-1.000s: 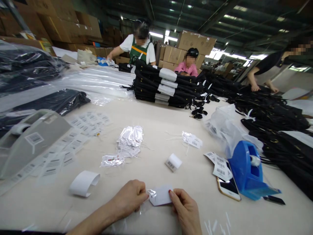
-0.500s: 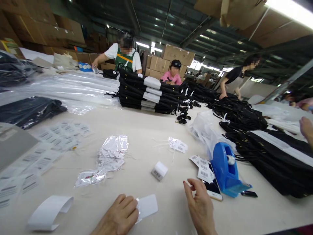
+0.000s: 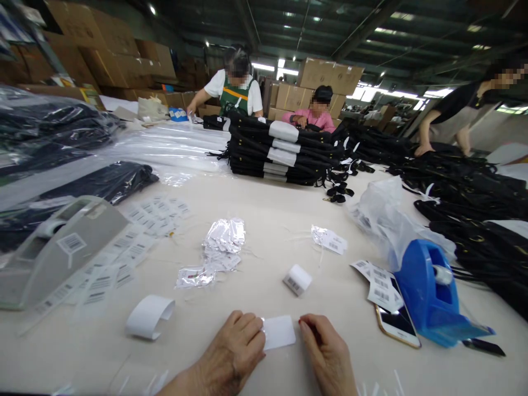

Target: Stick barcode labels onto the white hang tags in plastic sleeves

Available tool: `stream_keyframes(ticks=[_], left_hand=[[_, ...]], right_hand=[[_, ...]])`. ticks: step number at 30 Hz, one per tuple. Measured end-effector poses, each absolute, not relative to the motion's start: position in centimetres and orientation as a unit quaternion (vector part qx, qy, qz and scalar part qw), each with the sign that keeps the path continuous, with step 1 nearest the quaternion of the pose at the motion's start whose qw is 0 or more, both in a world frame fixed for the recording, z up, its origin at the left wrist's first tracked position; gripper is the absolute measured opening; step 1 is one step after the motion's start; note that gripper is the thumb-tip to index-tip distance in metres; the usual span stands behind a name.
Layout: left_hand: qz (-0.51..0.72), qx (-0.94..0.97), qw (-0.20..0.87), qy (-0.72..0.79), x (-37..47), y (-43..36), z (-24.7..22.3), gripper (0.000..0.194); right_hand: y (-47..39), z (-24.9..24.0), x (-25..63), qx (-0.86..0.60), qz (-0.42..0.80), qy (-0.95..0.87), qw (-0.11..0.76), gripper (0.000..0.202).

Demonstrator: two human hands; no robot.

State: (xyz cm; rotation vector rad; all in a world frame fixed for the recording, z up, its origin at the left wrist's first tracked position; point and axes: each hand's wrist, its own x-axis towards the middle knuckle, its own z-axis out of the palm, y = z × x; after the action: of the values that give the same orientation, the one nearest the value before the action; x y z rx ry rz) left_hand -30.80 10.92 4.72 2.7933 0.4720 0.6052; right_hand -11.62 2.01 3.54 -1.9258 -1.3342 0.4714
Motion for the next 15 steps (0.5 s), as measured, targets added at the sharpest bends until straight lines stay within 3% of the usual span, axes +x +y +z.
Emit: stream_keyframes(ticks=[7, 15], left_hand=[[0.218, 0.957, 0.110, 0.153, -31.0, 11.2, 4.5, 0.017], [0.205, 0.963, 0.108, 0.141, -32.3, 12.1, 4.3, 0.027]], right_hand=[[2.1, 3.1, -13.1, -0.716, 0.037, -0.641, 0.272, 0.019], [2.4, 3.1, -13.2, -0.714, 0.010, -0.651, 0.257, 0.018]])
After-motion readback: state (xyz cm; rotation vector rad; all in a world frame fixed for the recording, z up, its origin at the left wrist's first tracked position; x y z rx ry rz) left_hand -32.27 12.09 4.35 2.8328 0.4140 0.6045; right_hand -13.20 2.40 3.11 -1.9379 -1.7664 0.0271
